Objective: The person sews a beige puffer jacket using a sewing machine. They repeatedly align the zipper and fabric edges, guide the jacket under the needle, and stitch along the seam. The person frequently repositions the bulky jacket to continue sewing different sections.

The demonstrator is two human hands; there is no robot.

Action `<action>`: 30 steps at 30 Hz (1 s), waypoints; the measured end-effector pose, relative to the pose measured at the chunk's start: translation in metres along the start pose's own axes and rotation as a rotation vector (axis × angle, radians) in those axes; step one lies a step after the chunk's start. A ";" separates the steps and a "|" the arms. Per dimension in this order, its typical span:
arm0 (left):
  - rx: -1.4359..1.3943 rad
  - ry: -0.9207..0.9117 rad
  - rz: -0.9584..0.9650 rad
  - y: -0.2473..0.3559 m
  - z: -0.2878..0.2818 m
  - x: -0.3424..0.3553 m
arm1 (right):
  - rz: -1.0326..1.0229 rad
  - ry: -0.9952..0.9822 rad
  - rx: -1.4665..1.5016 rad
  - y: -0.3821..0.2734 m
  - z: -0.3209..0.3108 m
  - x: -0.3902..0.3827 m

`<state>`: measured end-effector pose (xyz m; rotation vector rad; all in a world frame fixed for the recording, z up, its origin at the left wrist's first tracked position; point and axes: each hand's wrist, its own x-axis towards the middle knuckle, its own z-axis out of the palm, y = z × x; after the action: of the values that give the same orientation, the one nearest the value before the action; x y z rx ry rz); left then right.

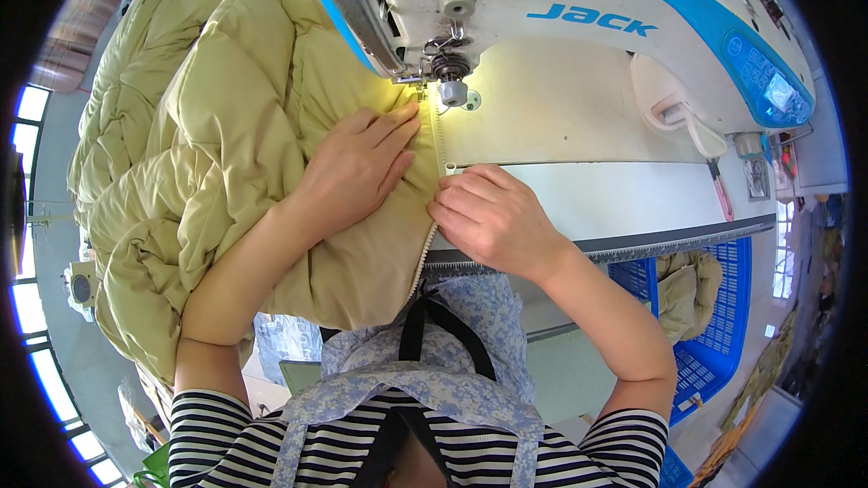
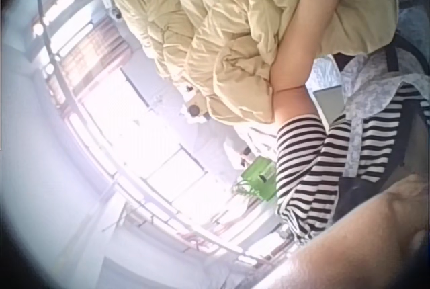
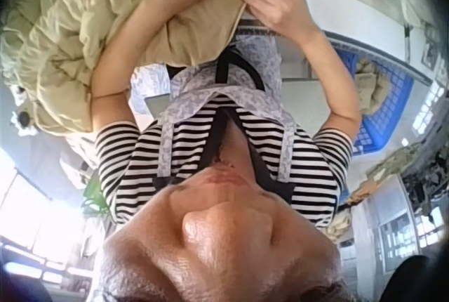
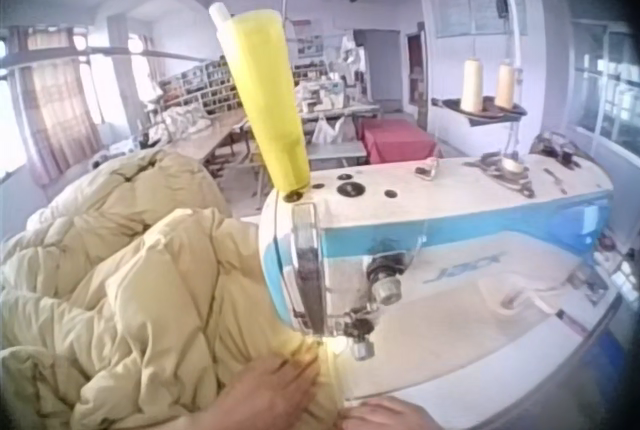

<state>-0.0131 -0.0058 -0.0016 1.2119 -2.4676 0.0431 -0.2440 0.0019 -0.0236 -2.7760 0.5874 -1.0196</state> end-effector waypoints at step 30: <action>0.283 -0.090 -0.017 -0.015 0.004 -0.006 | -0.013 -0.018 -0.110 0.018 0.009 0.012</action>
<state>0.0000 -0.0115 -0.0099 1.3753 -2.5930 0.3512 -0.2354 -0.0193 -0.0275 -2.8840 0.6421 -0.9926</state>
